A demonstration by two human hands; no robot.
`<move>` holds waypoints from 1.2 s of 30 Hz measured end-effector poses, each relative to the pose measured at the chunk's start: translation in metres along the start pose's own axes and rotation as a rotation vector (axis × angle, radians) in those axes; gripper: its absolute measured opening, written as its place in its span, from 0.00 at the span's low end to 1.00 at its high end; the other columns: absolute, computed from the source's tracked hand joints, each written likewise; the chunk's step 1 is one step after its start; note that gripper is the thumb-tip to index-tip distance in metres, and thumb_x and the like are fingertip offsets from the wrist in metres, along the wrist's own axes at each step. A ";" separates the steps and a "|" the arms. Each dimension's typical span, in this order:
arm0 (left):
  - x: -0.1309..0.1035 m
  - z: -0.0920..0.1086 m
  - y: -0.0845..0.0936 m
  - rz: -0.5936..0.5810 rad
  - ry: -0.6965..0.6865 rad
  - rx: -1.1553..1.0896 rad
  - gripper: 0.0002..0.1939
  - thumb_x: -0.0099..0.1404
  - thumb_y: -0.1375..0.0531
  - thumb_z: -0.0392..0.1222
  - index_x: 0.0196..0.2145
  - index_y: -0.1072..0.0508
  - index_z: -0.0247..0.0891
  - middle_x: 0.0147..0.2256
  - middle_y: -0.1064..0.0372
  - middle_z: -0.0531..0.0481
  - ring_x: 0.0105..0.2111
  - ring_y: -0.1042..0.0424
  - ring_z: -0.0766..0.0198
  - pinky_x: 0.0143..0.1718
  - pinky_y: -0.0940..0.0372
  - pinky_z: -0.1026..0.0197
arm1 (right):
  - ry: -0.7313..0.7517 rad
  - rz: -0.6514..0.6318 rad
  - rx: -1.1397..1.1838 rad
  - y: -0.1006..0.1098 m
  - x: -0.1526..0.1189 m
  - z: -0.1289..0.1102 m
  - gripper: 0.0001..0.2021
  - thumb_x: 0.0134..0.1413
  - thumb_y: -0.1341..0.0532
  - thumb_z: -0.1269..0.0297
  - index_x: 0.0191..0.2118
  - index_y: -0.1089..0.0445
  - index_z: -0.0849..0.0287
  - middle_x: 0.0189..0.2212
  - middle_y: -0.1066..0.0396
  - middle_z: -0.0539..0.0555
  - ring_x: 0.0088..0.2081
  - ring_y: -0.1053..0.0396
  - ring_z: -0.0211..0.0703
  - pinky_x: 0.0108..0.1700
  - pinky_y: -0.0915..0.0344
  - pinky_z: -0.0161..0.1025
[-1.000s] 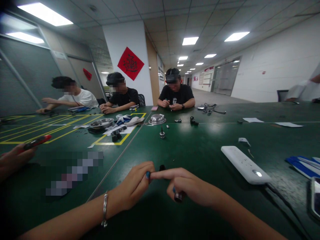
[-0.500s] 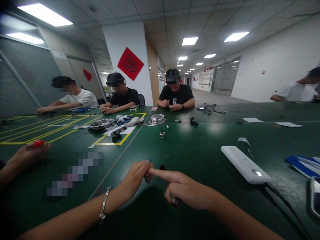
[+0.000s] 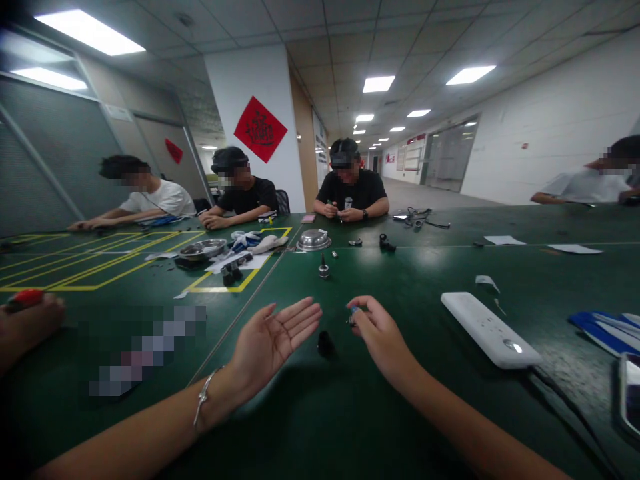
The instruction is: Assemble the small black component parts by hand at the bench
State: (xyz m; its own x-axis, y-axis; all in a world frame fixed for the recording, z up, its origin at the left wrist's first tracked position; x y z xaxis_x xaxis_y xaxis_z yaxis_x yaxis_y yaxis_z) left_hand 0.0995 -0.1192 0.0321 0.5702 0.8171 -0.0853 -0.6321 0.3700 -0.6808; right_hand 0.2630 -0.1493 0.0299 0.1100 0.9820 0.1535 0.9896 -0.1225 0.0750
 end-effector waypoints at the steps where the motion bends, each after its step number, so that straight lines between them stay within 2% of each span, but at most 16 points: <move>1: 0.000 0.000 0.000 0.004 0.014 -0.016 0.26 0.65 0.55 0.47 0.52 0.37 0.22 0.50 0.34 0.32 0.52 0.36 0.54 0.57 0.46 0.54 | 0.019 0.032 -0.037 0.004 0.003 0.002 0.17 0.50 0.44 0.54 0.40 0.39 0.61 0.27 0.40 0.50 0.29 0.40 0.40 0.27 0.45 0.33; 5: 0.000 0.000 -0.003 0.001 0.049 -0.052 0.30 0.67 0.56 0.51 0.58 0.45 0.23 0.56 0.41 0.33 0.55 0.38 0.54 0.57 0.46 0.56 | 0.083 0.056 -0.165 0.011 0.008 0.008 0.18 0.53 0.45 0.50 0.39 0.39 0.62 0.29 0.39 0.52 0.30 0.40 0.41 0.30 0.43 0.35; 9: 0.002 0.001 -0.005 -0.047 0.048 -0.053 0.33 0.66 0.58 0.56 0.60 0.50 0.28 0.60 0.47 0.36 0.57 0.42 0.55 0.59 0.49 0.56 | 0.138 0.016 -0.230 0.007 0.007 0.010 0.16 0.57 0.46 0.53 0.42 0.38 0.61 0.34 0.37 0.53 0.34 0.38 0.43 0.33 0.41 0.37; 12: 0.006 0.004 -0.002 -0.120 0.007 0.083 0.35 0.65 0.59 0.58 0.61 0.51 0.30 0.61 0.51 0.40 0.61 0.49 0.57 0.61 0.56 0.55 | 0.182 -0.028 -0.301 -0.001 0.002 0.007 0.13 0.58 0.47 0.57 0.43 0.37 0.61 0.36 0.35 0.54 0.35 0.36 0.44 0.36 0.40 0.39; 14: 0.008 0.008 0.002 -0.167 -0.075 0.340 0.33 0.63 0.55 0.55 0.61 0.50 0.33 0.62 0.51 0.43 0.62 0.54 0.58 0.63 0.62 0.53 | 0.224 -0.019 -0.364 -0.005 -0.001 0.004 0.12 0.57 0.48 0.59 0.42 0.36 0.60 0.36 0.35 0.54 0.35 0.36 0.44 0.37 0.39 0.40; 17: 0.008 0.012 0.005 -0.207 -0.207 0.930 0.31 0.58 0.44 0.45 0.59 0.43 0.40 0.61 0.50 0.47 0.63 0.59 0.56 0.63 0.67 0.50 | 0.266 0.045 -0.390 -0.006 -0.003 0.003 0.13 0.57 0.49 0.60 0.44 0.37 0.59 0.35 0.34 0.54 0.35 0.35 0.44 0.38 0.38 0.40; 19: 0.008 0.010 0.007 -0.197 -0.243 1.260 0.31 0.55 0.41 0.42 0.57 0.40 0.42 0.61 0.48 0.48 0.63 0.61 0.55 0.63 0.65 0.49 | 0.261 0.076 -0.382 -0.006 -0.003 0.006 0.13 0.56 0.48 0.60 0.46 0.39 0.59 0.33 0.34 0.53 0.33 0.35 0.44 0.35 0.38 0.39; 22: 0.007 0.003 0.009 -0.191 -0.241 1.484 0.30 0.56 0.40 0.42 0.56 0.40 0.42 0.59 0.45 0.47 0.63 0.58 0.55 0.63 0.60 0.49 | 0.276 0.076 -0.423 -0.007 -0.003 0.007 0.10 0.55 0.46 0.61 0.41 0.38 0.59 0.30 0.35 0.52 0.31 0.36 0.43 0.33 0.38 0.38; 26: 0.006 -0.008 0.005 -0.254 -0.283 1.531 0.26 0.58 0.40 0.40 0.54 0.39 0.42 0.54 0.37 0.47 0.61 0.52 0.56 0.62 0.56 0.48 | 0.396 0.051 -0.543 -0.015 -0.007 -0.003 0.07 0.53 0.44 0.67 0.38 0.33 0.58 0.32 0.35 0.53 0.34 0.36 0.44 0.36 0.38 0.39; 29: 0.006 -0.010 0.003 -0.263 -0.335 1.563 0.16 0.59 0.42 0.36 0.47 0.32 0.42 0.51 0.34 0.49 0.61 0.50 0.56 0.60 0.53 0.48 | 0.489 0.035 -0.635 -0.023 -0.011 -0.009 0.09 0.53 0.43 0.71 0.40 0.31 0.57 0.35 0.34 0.54 0.40 0.37 0.47 0.42 0.39 0.42; 32: 0.005 -0.010 0.001 -0.243 -0.364 1.583 0.10 0.58 0.41 0.35 0.39 0.30 0.40 0.47 0.31 0.48 0.60 0.48 0.55 0.59 0.51 0.47 | 0.525 0.002 -0.682 -0.030 -0.014 -0.010 0.12 0.53 0.43 0.72 0.44 0.32 0.56 0.37 0.32 0.54 0.42 0.37 0.48 0.43 0.40 0.44; 34: 0.005 -0.010 0.000 -0.223 -0.378 1.552 0.11 0.56 0.40 0.34 0.39 0.31 0.39 0.46 0.31 0.47 0.56 0.41 0.54 0.57 0.47 0.49 | 0.540 -0.002 -0.677 -0.033 -0.016 -0.010 0.13 0.52 0.43 0.72 0.45 0.33 0.56 0.38 0.32 0.54 0.42 0.36 0.47 0.43 0.40 0.44; 36: 0.004 -0.011 0.001 -0.202 -0.368 1.509 0.17 0.55 0.39 0.35 0.43 0.35 0.39 0.45 0.30 0.46 0.50 0.34 0.56 0.55 0.44 0.50 | 0.548 0.002 -0.656 -0.033 -0.017 -0.011 0.13 0.52 0.43 0.72 0.45 0.33 0.56 0.38 0.31 0.54 0.41 0.36 0.47 0.43 0.40 0.43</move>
State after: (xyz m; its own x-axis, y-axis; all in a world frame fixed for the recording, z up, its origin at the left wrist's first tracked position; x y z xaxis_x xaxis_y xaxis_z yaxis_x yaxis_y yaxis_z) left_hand 0.1076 -0.1204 0.0232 0.6952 0.6764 0.2431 -0.6138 0.3827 0.6905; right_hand 0.2272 -0.1637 0.0352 -0.1156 0.7944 0.5962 0.7170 -0.3487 0.6036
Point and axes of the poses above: each hand's wrist, its own x-axis towards the middle knuckle, its own y-axis out of the back of the hand, z = x × y, the point moved 7 cm from there along x, towards the middle knuckle
